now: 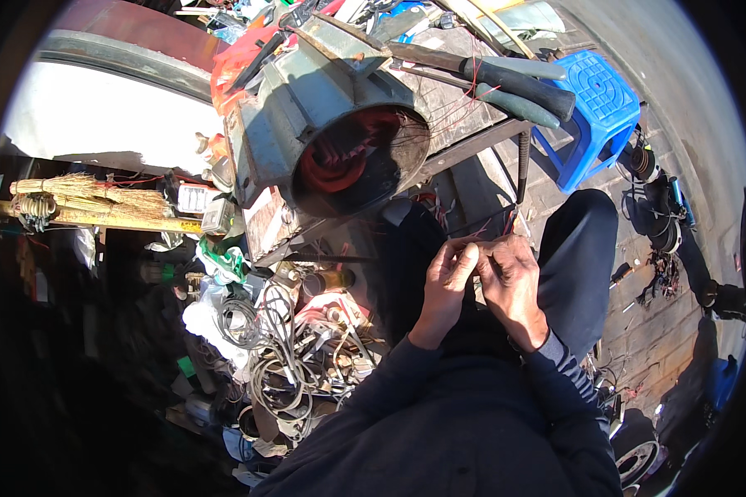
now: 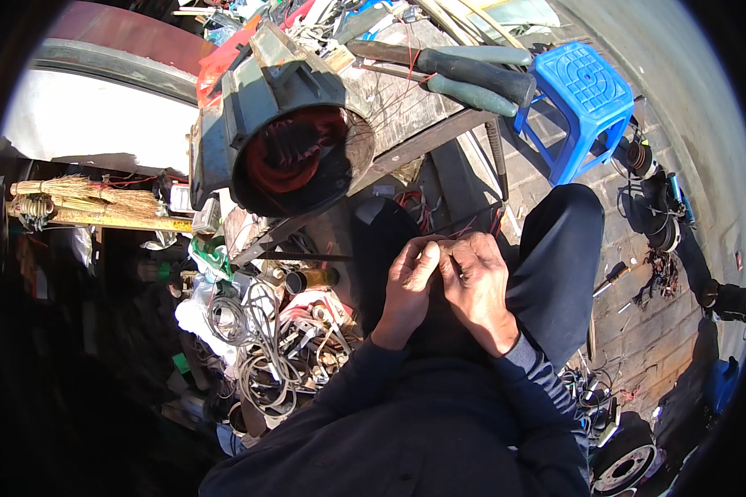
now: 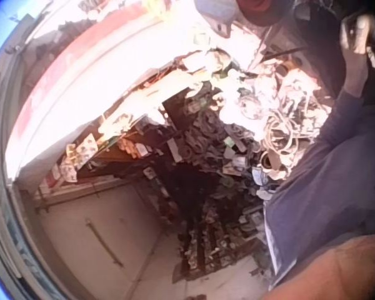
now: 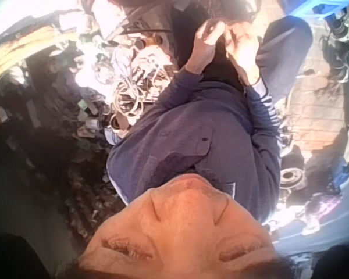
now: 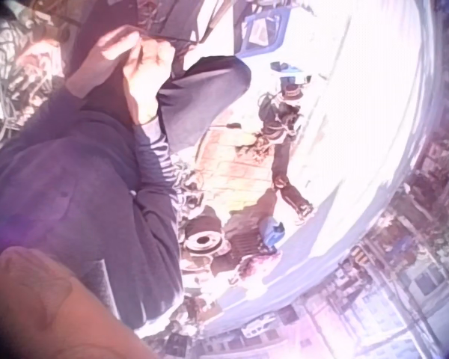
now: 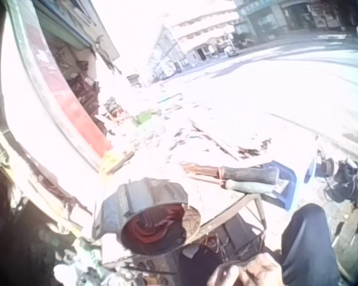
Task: The person sits in a cluttered outdoor workspace and uses sandpaper to abrade the ends of red wires. They then use a metal tool to scrape or clean the wire ends further. The person handles a pink paper or card and a white paper, possibly for reference, while continuing to manipulate the wires and a cylindrical metal component.
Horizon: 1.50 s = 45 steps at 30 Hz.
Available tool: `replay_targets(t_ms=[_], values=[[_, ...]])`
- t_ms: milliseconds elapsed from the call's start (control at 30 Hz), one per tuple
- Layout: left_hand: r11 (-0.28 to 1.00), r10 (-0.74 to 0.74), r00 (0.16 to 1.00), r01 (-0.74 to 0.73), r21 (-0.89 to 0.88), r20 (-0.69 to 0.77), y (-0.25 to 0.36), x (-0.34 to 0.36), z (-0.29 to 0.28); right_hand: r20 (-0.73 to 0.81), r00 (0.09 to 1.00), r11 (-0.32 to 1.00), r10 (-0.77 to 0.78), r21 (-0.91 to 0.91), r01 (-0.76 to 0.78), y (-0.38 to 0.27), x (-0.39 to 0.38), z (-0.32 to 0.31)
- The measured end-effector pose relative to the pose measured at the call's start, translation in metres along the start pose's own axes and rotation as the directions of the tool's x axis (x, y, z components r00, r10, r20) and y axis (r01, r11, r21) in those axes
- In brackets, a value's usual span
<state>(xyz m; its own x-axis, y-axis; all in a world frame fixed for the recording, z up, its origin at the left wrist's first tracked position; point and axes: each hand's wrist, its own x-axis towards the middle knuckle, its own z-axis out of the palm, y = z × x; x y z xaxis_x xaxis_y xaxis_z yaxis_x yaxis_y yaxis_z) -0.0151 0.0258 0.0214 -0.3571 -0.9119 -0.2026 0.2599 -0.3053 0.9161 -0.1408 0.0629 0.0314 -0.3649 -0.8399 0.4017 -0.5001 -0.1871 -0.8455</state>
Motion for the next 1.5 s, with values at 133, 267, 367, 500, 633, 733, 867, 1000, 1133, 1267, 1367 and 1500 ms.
replay_targets(t_ms=[133,267,367,500,633,733,867,1000,1133,1267,1367,1500], values=[[0.992,-0.029,0.993,0.015,-0.123,-0.113,0.000,-0.001,-0.002,-0.011,0.999,0.997,-0.044,-0.060,0.043,-0.001,0.002,0.003],[0.990,0.005,0.983,-0.032,-0.140,-0.185,0.002,0.000,-0.009,0.007,0.997,0.993,-0.083,-0.085,0.083,-0.007,0.001,0.007],[0.995,0.065,0.981,-0.078,-0.068,-0.183,0.004,0.000,-0.015,0.030,1.000,1.000,-0.001,0.030,0.000,-0.012,0.001,0.005],[0.985,0.095,0.992,-0.105,-0.136,-0.077,0.007,-0.001,-0.021,0.051,0.998,0.997,-0.049,0.065,0.046,-0.017,0.006,-0.006],[0.959,0.251,0.967,-0.241,-0.147,0.052,0.007,0.001,-0.025,0.068,0.993,0.991,-0.100,0.093,0.093,-0.023,0.009,-0.017],[0.940,0.322,0.939,-0.303,-0.157,0.117,0.004,0.004,-0.027,0.074,0.991,0.991,-0.115,0.083,0.109,-0.026,0.009,-0.023],[0.922,0.368,0.922,-0.345,-0.178,0.122,0.003,0.006,-0.027,0.066,0.985,0.985,-0.157,0.081,0.151,-0.028,0.011,-0.027],[0.926,0.358,0.921,-0.329,-0.188,0.153,0.006,0.008,-0.023,0.032,0.978,0.978,-0.206,0.047,0.205,-0.027,0.012,-0.030],[0.930,0.362,0.919,-0.347,-0.117,0.154,0.011,0.008,-0.017,0.049,0.986,0.987,-0.158,0.045,0.156,-0.026,0.010,-0.033],[0.943,0.331,0.932,-0.324,-0.071,0.145,0.014,0.006,-0.010,0.089,0.991,0.994,-0.102,0.055,0.098,-0.022,0.009,-0.033],[0.939,0.333,0.931,-0.314,-0.140,0.147,0.016,0.008,-0.005,0.120,0.991,0.992,-0.051,0.119,0.037,-0.020,0.011,-0.034],[0.935,0.351,0.928,-0.339,-0.104,0.123,0.023,0.008,-0.004,0.151,0.987,0.975,0.062,0.204,-0.092,-0.023,0.010,-0.033]])
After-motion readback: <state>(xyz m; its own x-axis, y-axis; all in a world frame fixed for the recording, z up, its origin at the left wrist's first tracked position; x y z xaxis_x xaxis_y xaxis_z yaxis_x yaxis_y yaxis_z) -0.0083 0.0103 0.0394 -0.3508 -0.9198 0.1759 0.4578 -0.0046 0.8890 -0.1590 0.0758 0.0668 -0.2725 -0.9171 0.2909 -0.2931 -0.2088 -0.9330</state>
